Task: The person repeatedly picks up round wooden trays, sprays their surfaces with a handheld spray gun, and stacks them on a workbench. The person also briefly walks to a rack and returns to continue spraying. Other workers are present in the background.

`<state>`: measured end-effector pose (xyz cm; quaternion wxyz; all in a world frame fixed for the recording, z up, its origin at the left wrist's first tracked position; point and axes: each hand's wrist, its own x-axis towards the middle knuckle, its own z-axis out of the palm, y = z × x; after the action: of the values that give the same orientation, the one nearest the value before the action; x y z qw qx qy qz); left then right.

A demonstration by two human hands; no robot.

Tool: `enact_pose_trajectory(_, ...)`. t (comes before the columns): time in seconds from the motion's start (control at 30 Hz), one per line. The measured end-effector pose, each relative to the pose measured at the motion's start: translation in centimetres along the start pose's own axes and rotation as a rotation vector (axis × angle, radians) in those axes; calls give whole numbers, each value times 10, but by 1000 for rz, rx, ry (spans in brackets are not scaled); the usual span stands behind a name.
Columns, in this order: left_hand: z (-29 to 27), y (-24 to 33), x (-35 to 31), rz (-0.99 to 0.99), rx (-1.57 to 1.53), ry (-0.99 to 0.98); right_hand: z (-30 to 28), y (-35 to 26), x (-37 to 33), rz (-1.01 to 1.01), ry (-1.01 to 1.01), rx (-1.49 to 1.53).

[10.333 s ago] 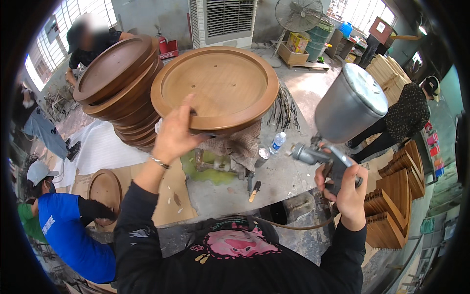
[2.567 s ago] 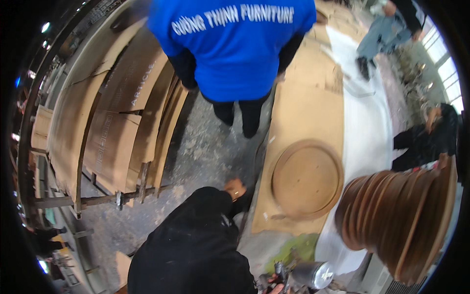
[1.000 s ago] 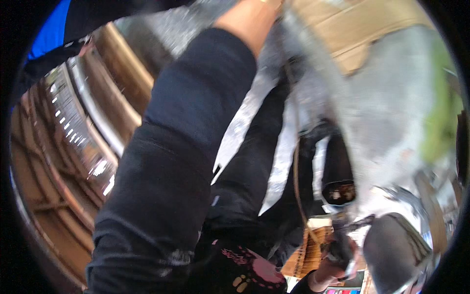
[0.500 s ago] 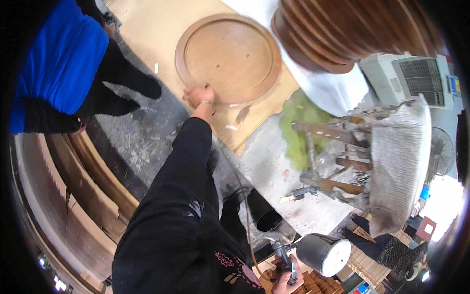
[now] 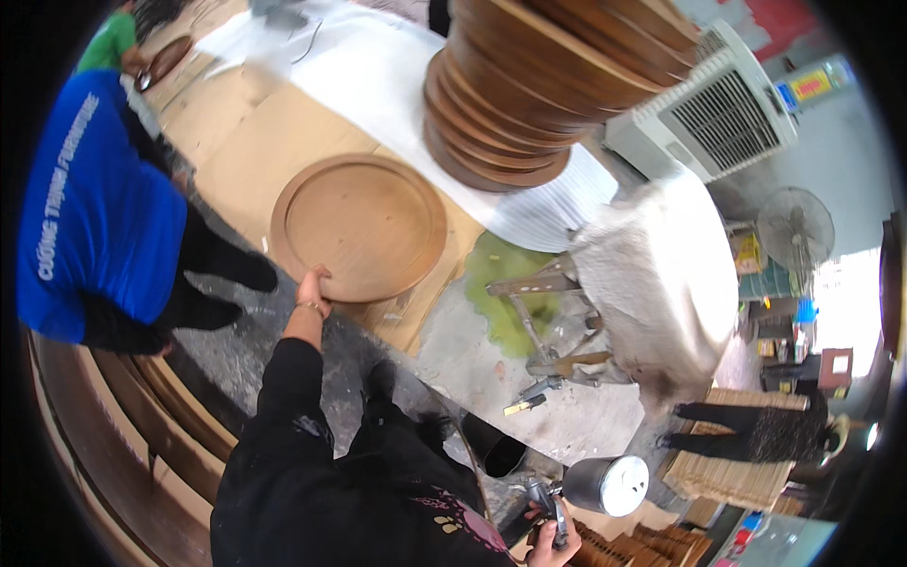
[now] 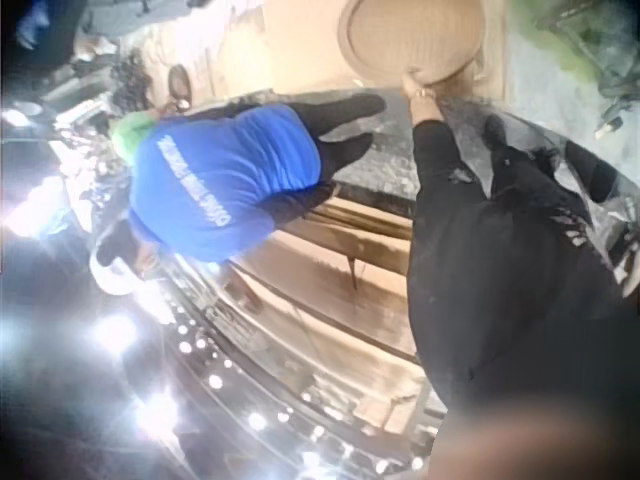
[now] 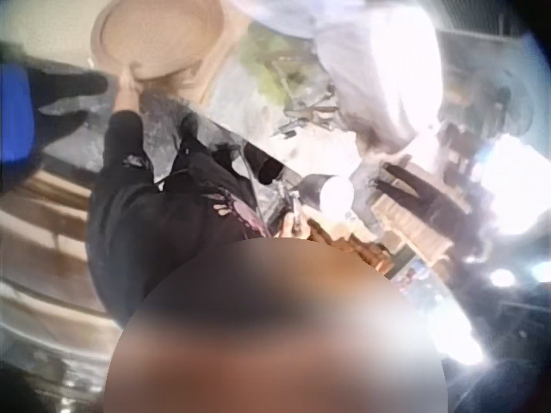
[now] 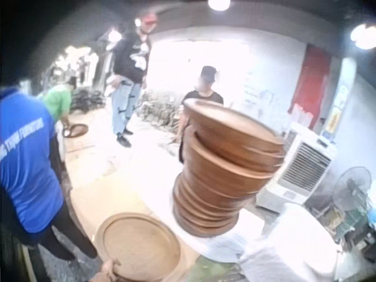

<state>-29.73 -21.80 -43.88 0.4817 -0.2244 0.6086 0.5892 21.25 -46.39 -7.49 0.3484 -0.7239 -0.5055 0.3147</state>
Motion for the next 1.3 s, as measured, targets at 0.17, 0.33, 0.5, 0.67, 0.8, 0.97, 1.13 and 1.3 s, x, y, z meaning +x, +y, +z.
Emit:
enact_pose_trajectory(0.17,-8,10,-23,36,-170,-153,-17,7,21,-17,-24,167)
enact_pose_trajectory(0.33,-3,17,-66,260,-68,37,-45,36,47,14,-55,370)
enact_pose_trajectory(0.5,-76,28,-198,303,-57,-288,-79,78,76,-50,-3,410)
enact_pose_trajectory(0.67,-137,10,-384,373,77,-196,-113,123,98,28,43,506)
enact_pose_trajectory(0.8,-134,-21,-509,458,14,-178,-137,153,119,117,37,511)
enact_pose_trajectory(0.97,-107,-39,-578,539,-11,-350,-158,173,130,78,10,470)
enact_pose_trajectory(1.13,-23,-37,-575,1036,294,-628,-166,172,118,78,48,471)
enact_pose_trajectory(1.3,121,-22,-552,330,137,-805,-164,157,92,100,204,524)
